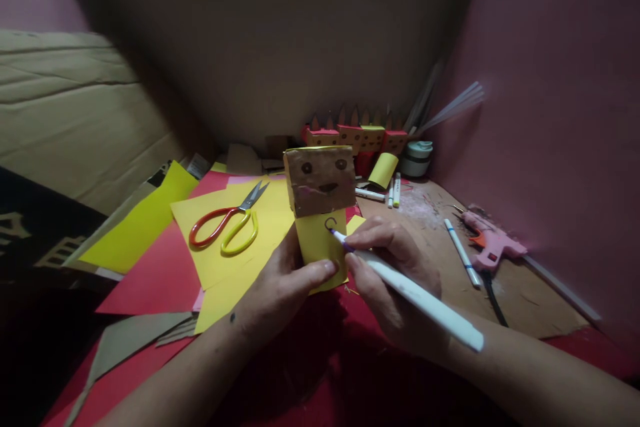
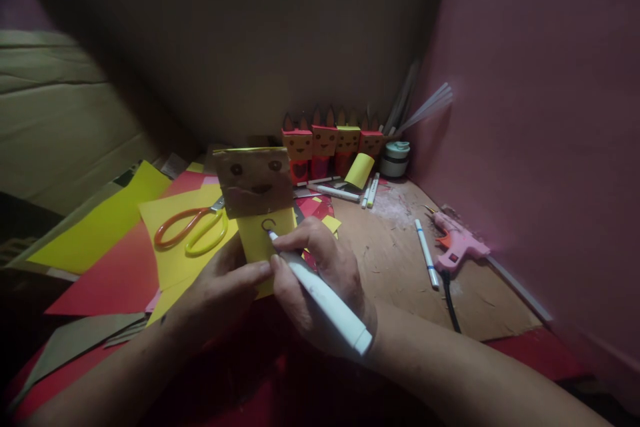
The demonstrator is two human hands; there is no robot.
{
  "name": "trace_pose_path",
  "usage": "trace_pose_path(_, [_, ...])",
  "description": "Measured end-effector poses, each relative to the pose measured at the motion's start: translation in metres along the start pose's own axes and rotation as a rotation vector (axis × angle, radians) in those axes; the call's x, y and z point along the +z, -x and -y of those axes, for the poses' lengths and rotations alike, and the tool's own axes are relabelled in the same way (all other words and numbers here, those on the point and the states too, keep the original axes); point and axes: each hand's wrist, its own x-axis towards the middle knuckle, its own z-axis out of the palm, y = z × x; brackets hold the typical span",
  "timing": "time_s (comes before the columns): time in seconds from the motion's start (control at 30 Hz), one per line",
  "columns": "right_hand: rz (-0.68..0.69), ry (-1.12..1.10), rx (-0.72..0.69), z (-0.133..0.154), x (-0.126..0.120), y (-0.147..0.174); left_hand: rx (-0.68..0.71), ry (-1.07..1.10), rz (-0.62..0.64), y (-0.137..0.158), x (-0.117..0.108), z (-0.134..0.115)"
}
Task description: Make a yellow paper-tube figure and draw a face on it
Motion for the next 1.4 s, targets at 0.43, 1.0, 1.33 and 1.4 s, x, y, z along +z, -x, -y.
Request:
trace_pose_path(0.43, [0.021, -0.025, -0.004, 0.002, 0.001, -0.001, 0.020, 0.008, -0.003, 0.000, 0.001, 0.000])
trace_pose_path(1.0, [0.057, -0.012, -0.032, 0.008, 0.001, -0.005, 0.039, 0.039, 0.048, 0.002, 0.003, -0.003])
trace_pose_path(1.33, [0.032, -0.040, -0.032, 0.005, 0.002, -0.003, 0.015, 0.015, 0.041, 0.000, 0.004, -0.007])
trace_pose_path(1.4, [0.034, -0.039, -0.028, 0.006, 0.002, -0.002, 0.022, 0.005, 0.032, 0.000, 0.004, -0.008])
